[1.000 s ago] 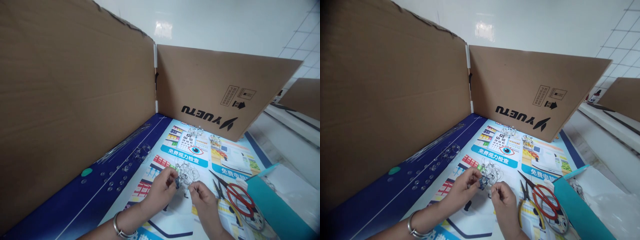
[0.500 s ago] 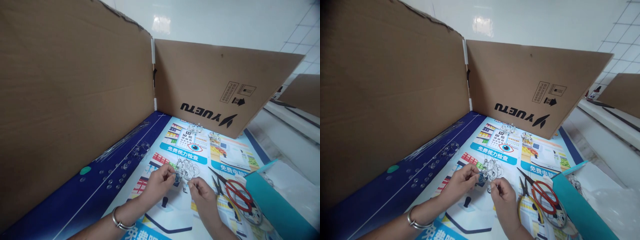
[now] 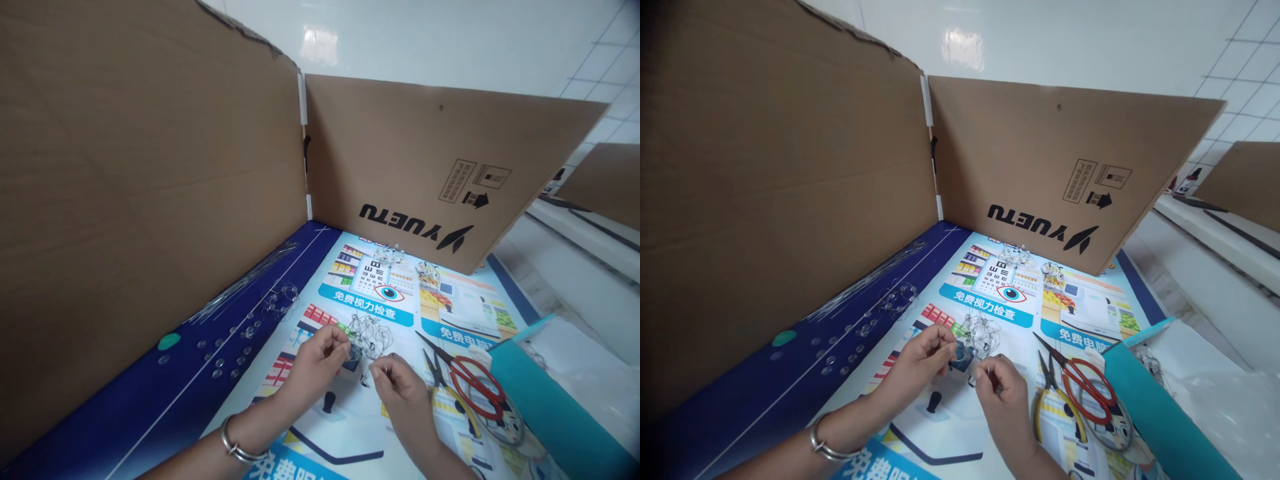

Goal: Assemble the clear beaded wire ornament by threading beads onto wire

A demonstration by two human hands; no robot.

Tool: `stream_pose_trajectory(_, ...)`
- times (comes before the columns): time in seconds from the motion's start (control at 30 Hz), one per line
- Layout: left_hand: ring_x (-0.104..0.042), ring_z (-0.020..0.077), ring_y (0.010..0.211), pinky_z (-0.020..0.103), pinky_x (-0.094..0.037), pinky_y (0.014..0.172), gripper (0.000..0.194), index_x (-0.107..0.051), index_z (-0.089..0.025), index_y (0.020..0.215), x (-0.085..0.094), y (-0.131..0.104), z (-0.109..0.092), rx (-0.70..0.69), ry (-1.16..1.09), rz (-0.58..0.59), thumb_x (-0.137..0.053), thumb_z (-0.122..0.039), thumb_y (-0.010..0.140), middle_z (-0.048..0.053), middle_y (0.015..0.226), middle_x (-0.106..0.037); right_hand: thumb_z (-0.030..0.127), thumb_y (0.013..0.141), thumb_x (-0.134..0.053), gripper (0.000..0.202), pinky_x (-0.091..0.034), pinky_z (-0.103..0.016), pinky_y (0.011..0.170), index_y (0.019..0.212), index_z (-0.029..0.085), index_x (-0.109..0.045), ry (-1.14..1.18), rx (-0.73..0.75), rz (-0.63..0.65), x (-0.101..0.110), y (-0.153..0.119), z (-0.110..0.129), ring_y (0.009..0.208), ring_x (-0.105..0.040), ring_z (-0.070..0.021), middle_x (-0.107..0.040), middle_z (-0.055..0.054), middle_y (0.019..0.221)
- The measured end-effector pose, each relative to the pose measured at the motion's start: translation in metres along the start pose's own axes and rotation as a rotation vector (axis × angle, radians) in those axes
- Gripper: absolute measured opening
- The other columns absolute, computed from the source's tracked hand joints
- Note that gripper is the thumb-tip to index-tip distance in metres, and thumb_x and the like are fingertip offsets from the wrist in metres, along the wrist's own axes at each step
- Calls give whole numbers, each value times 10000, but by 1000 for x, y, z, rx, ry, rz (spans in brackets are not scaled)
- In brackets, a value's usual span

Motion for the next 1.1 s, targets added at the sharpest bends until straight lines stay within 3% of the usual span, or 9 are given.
stream_pose_trajectory(0.3, -479, 88, 554, 192, -375, 524, 56, -502, -174, 762, 15, 17, 14, -82, 4, -64, -480, -188, 811, -43, 643, -499, 310, 864, -487, 204, -351, -221, 544, 723, 183, -560, 27, 2, 21, 0, -1, 6, 590, -416, -118, -441, 19, 649)
stream_pose_trajectory(0.5, -533, 109, 565, 211, -389, 532, 76, -493, -185, 826, 16, 20, 19, -76, 53, -40, -424, -209, 848, -32, 647, -534, 293, 873, -479, 194, -358, -224, 553, 741, 188, -577, 24, 32, 74, 0, -3, 8, 595, -437, -121, -460, 16, 654)
stream_pose_trajectory(0.67, -491, 88, 517, 197, -383, 517, 49, -495, -185, 796, 18, 23, 23, -96, 93, -90, -459, -201, 825, -52, 604, -501, 265, 868, -482, 178, -375, -238, 592, 745, 184, -583, 4, 110, 90, 0, -4, 11, 642, -483, -138, -510, -4, 683)
stream_pose_trajectory(0.83, -397, 73, 363, 181, -325, 397, 70, -481, -193, 817, 19, 22, 29, -43, 89, -88, -444, -247, 841, -90, 485, -421, 256, 867, -477, 186, -366, -240, 569, 731, 183, -581, -37, 131, 84, -1, -4, 11, 619, -482, -138, -509, -4, 661)
stream_pose_trajectory(1.1, -536, 117, 409, 185, -384, 396, 96, -468, -209, 824, 20, 23, 35, 21, 92, -92, -438, -297, 848, -67, 498, -510, 205, 862, -469, 178, -368, -233, 566, 726, 180, -581, -76, 225, 115, -2, -6, 15, 609, -488, -129, -514, -5, 659)
Point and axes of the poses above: each hand's wrist, its own y-axis towards the middle knuckle, its own x-axis out of the back of the hand, z = x × y, the point moved 2 cm from there along y, towards the middle knuckle
